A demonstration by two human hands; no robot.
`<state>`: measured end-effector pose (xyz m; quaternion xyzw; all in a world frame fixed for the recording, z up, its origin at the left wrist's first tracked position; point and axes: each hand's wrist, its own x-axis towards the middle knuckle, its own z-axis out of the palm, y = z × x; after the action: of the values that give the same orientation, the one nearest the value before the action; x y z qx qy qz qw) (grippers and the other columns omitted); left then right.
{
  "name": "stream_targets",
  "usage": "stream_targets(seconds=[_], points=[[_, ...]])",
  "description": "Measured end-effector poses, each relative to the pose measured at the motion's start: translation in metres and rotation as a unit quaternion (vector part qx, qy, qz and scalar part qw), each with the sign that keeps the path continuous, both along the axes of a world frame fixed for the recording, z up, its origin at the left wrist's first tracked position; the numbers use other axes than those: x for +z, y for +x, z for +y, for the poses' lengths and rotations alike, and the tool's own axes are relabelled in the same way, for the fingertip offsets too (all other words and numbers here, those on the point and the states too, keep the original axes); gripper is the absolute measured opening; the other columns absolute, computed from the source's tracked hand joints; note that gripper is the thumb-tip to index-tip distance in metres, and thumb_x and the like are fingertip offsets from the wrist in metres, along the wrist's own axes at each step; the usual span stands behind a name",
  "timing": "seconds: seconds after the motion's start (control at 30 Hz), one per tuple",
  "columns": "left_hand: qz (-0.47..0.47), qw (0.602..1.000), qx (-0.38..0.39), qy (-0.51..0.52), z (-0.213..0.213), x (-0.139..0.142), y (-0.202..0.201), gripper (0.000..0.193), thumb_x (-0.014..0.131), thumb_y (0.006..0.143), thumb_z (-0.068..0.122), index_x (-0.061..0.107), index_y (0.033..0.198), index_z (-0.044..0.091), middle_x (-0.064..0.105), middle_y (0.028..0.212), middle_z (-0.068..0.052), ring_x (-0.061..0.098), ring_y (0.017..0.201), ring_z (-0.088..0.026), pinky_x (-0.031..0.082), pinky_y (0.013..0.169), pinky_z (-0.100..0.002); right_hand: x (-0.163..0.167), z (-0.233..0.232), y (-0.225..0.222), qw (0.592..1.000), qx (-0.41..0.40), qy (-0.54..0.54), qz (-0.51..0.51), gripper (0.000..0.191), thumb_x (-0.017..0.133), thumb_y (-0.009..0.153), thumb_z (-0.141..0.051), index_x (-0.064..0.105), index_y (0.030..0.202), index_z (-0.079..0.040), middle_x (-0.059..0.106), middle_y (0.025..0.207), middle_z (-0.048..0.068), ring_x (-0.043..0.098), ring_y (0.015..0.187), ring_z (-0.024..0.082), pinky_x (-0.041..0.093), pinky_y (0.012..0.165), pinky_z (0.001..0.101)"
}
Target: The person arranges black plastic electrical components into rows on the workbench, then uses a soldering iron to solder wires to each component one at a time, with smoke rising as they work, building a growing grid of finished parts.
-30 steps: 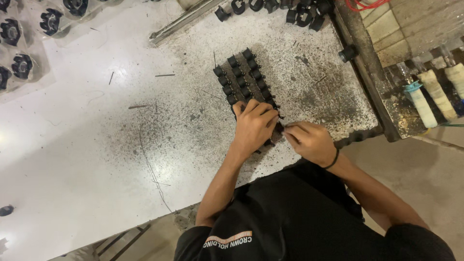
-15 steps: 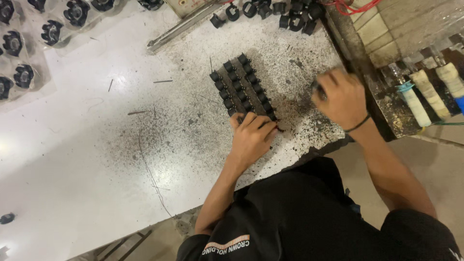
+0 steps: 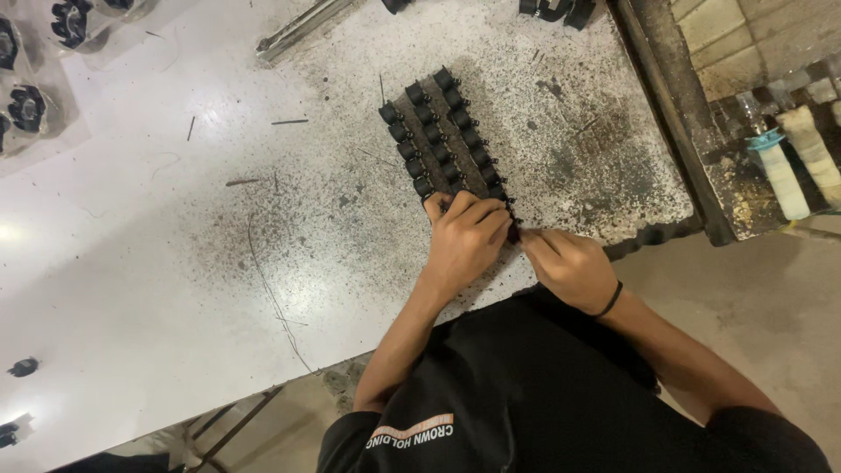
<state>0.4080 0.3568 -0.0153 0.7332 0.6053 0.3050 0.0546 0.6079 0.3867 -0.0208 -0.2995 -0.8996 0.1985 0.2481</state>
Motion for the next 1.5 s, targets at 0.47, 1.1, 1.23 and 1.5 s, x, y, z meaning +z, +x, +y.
stream_targets(seconds=[0.47,1.1,1.23,1.5], points=[[0.030,0.999,-0.029,0.028,0.022,0.020,-0.038,0.013,0.078,0.089,0.015,0.077,0.101,0.011,0.072,0.112,0.000,0.064,0.104,-0.017,0.038,0.099,-0.048,-0.024,0.226,-0.031,0.950,-0.148,0.226,-0.155,0.033,0.076,0.087,-0.007,0.072,0.120,-0.005,0.058,0.122,0.011,0.056,0.123,0.029,0.048,0.099,0.0442],[0.001,0.996,0.067,-0.051,0.148,-0.038,-0.111,0.033,0.064,0.091,0.010,0.070,0.123,0.009,0.073,0.109,-0.008,0.068,0.106,-0.029,0.037,0.108,-0.052,-0.005,0.205,-0.112,0.996,-0.004,-0.033,-0.083,0.036,0.080,0.083,-0.022,0.073,0.112,-0.001,0.069,0.104,0.019,0.068,0.092,0.039,0.055,0.080,0.0464],[-0.002,0.997,0.057,-0.054,0.148,-0.037,-0.112,0.034,0.063,0.092,0.008,0.069,0.125,0.008,0.073,0.112,-0.008,0.068,0.107,-0.028,0.037,0.110,-0.052,-0.017,0.209,-0.124,0.998,-0.013,-0.004,-0.057,0.024,0.075,0.090,-0.013,0.074,0.110,-0.001,0.072,0.102,0.018,0.069,0.089,0.038,0.055,0.077,0.0454],[0.022,0.999,0.023,-0.024,0.162,-0.023,-0.108,0.033,0.062,0.094,0.018,0.069,0.124,0.007,0.072,0.114,-0.011,0.067,0.108,-0.034,0.033,0.107,-0.055,-0.016,0.239,-0.093,0.933,-0.102,0.322,-0.125,0.039,0.069,0.085,-0.004,0.075,0.123,-0.005,0.067,0.128,0.012,0.059,0.126,0.028,0.048,0.108,0.0462]])
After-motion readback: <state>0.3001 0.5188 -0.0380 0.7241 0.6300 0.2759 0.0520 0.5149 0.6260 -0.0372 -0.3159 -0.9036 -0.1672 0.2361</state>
